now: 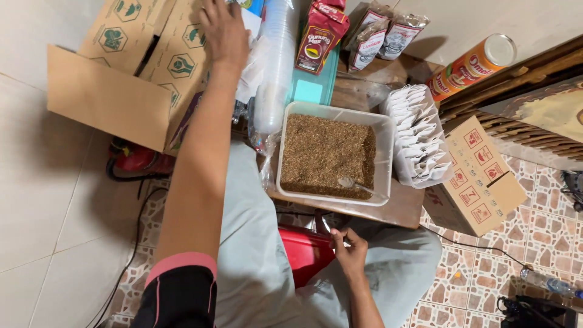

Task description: Filling small white packets with granular material using a spoon from a large container.

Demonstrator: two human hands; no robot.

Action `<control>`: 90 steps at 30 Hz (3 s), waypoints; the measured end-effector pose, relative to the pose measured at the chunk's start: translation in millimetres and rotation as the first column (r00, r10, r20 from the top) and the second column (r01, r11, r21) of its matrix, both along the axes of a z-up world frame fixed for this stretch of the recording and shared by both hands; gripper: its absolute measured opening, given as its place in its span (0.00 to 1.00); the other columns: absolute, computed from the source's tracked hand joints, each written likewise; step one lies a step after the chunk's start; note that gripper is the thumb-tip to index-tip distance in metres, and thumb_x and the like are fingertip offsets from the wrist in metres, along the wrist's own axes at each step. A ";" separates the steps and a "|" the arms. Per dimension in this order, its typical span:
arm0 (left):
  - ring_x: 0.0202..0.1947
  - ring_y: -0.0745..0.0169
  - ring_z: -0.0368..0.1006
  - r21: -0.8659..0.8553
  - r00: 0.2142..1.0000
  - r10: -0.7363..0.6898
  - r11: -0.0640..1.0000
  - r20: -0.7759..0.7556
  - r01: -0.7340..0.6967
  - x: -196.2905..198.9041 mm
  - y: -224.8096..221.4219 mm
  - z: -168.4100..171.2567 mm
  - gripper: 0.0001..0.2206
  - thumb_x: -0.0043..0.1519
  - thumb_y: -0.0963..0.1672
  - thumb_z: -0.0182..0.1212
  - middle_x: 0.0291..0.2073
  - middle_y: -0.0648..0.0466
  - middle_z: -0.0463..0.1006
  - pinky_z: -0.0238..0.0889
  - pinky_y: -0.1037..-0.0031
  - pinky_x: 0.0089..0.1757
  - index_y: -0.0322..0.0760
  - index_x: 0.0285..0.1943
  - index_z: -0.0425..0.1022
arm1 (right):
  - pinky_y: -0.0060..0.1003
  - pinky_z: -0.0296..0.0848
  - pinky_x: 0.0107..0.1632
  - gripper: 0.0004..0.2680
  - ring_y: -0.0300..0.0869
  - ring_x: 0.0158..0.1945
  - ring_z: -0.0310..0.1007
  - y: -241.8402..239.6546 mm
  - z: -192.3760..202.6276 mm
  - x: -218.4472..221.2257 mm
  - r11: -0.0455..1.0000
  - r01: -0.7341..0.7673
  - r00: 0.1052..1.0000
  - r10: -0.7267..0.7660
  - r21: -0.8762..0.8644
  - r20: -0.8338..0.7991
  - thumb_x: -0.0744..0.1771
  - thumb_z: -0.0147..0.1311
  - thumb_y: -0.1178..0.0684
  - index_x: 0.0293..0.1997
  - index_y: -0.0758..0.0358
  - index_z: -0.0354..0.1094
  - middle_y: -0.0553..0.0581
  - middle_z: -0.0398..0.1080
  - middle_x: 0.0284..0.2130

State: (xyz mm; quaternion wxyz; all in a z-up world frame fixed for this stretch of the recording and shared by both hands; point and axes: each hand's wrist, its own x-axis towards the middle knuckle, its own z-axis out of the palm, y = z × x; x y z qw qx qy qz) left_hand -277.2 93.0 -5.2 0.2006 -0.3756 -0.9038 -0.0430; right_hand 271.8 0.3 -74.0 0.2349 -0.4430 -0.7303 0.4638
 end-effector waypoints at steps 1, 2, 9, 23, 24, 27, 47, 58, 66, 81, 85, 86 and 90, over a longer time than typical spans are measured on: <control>0.60 0.34 0.54 -0.002 1.000 -0.008 1.000 -0.003 0.008 -7.8 2.0 -2.3 0.25 0.62 0.53 0.69 0.59 0.35 0.63 0.52 0.50 0.54 0.34 0.60 0.71 | 0.27 0.66 0.28 0.14 0.30 0.21 0.68 2.6 0.8 -1.7 1.000 0.008 1.000 -0.008 -0.002 -0.003 0.66 0.59 0.50 0.18 0.57 0.67 0.46 0.71 0.13; 0.57 0.33 0.56 0.015 0.997 -0.035 0.999 -0.067 0.036 -15.6 4.4 -4.6 0.21 0.61 0.51 0.70 0.56 0.37 0.66 0.53 0.50 0.53 0.37 0.57 0.75 | 0.27 0.66 0.27 0.14 0.30 0.20 0.67 5.6 1.6 -3.4 1.000 -0.001 0.999 0.001 -0.011 -0.037 0.66 0.59 0.50 0.18 0.57 0.66 0.47 0.70 0.13; 0.58 0.31 0.57 -0.094 0.979 -0.124 0.989 -0.159 0.110 -50.4 4.6 -30.8 0.19 0.56 0.57 0.72 0.53 0.39 0.71 0.44 0.46 0.58 0.47 0.48 0.84 | 0.27 0.64 0.27 0.13 0.30 0.19 0.65 11.1 -17.4 -1.7 0.995 0.028 0.997 -0.035 -0.095 -0.072 0.67 0.59 0.51 0.20 0.57 0.63 0.48 0.69 0.13; 0.30 0.68 0.73 0.761 0.630 -0.630 0.642 0.453 0.095 36.5 -55.1 65.5 0.07 0.69 0.41 0.62 0.26 0.57 0.71 0.70 0.80 0.33 0.34 0.39 0.71 | 0.28 0.61 0.30 0.14 0.28 0.22 0.61 13.0 -15.8 -12.8 0.998 -0.063 0.993 0.062 -0.008 -0.105 0.67 0.60 0.50 0.20 0.56 0.63 0.43 0.66 0.14; 0.28 0.74 0.73 0.685 0.513 -0.551 0.721 0.658 -0.104 57.6 -61.6 86.3 0.08 0.71 0.45 0.56 0.24 0.64 0.66 0.71 0.87 0.32 0.41 0.38 0.69 | 0.28 0.63 0.30 0.14 0.28 0.21 0.62 12.8 -16.8 -13.7 0.998 -0.063 0.993 0.061 -0.014 -0.104 0.67 0.60 0.50 0.19 0.56 0.63 0.44 0.68 0.14; 0.41 0.67 0.73 0.570 0.132 -0.668 0.495 0.732 -0.656 119.1 -66.3 80.3 0.08 0.61 0.45 0.61 0.38 0.55 0.74 0.83 0.66 0.42 0.39 0.43 0.71 | 0.26 0.65 0.31 0.14 0.29 0.22 0.66 10.2 -19.3 -13.3 0.994 -0.023 0.989 0.007 -0.108 -0.146 0.67 0.59 0.50 0.18 0.56 0.66 0.46 0.71 0.14; 0.51 0.53 0.72 0.643 -0.112 -0.770 0.595 0.628 -0.482 329.8 -117.6 38.0 0.19 0.63 0.44 0.65 0.49 0.45 0.72 0.72 0.58 0.50 0.31 0.60 0.66 | 0.32 0.72 0.37 0.03 0.36 0.29 0.69 34.7 86.9 -93.0 0.960 0.280 0.870 -0.257 -0.009 -0.420 0.67 0.63 0.64 0.42 0.72 0.76 0.57 0.69 0.28; 0.48 0.53 0.77 0.782 0.136 -0.790 0.613 0.598 0.118 301.7 -120.2 35.3 0.11 0.63 0.44 0.64 0.40 0.53 0.81 0.68 0.62 0.50 0.48 0.54 0.81 | 0.28 0.72 0.34 0.07 0.32 0.26 0.69 57.8 117.8 -87.6 0.990 0.140 0.976 -0.138 -0.001 -0.167 0.61 0.73 0.60 0.36 0.65 0.78 0.51 0.71 0.23; 0.44 0.51 0.77 0.856 0.153 -0.865 0.498 0.479 0.138 295.8 -119.2 38.0 0.08 0.61 0.39 0.65 0.39 0.51 0.83 0.67 0.60 0.50 0.41 0.46 0.81 | 0.31 0.69 0.35 0.08 0.37 0.28 0.67 61.4 143.3 -90.0 0.994 0.022 0.997 -0.013 0.108 -0.079 0.59 0.75 0.56 0.33 0.63 0.79 0.55 0.71 0.26; 0.40 0.57 0.74 0.877 0.242 -0.884 0.446 0.400 0.178 291.4 -115.5 22.4 0.09 0.59 0.37 0.66 0.36 0.53 0.83 0.66 0.65 0.47 0.42 0.47 0.81 | 0.39 0.70 0.37 0.14 0.46 0.31 0.70 67.5 158.1 -92.7 0.921 -0.092 0.988 0.131 0.378 -0.079 0.58 0.76 0.56 0.37 0.69 0.73 0.59 0.70 0.30; 0.37 0.59 0.74 0.907 0.273 -0.887 0.410 0.372 0.094 292.3 -113.0 30.3 0.09 0.57 0.37 0.69 0.33 0.54 0.83 0.66 0.67 0.45 0.41 0.44 0.83 | 0.40 0.72 0.38 0.09 0.47 0.31 0.70 55.2 160.5 -92.5 0.909 -0.078 0.984 0.135 0.410 -0.113 0.60 0.73 0.59 0.38 0.67 0.77 0.60 0.70 0.32; 0.36 0.59 0.74 0.910 0.275 -0.888 0.405 0.369 0.088 292.0 -112.2 30.4 0.08 0.56 0.38 0.71 0.32 0.54 0.83 0.66 0.68 0.45 0.41 0.43 0.83 | 0.39 0.72 0.38 0.08 0.46 0.31 0.71 54.1 156.8 -92.4 0.905 -0.058 0.983 0.126 0.422 -0.135 0.61 0.72 0.59 0.38 0.67 0.77 0.59 0.70 0.32; 0.35 0.60 0.73 0.911 0.275 -0.888 0.404 0.368 0.085 292.7 -113.3 33.1 0.08 0.55 0.39 0.73 0.30 0.53 0.82 0.66 0.67 0.46 0.39 0.41 0.82 | 0.38 0.72 0.39 0.06 0.44 0.32 0.70 46.8 155.0 -97.2 0.898 -0.011 0.976 0.105 0.439 -0.189 0.63 0.70 0.61 0.41 0.66 0.78 0.58 0.69 0.33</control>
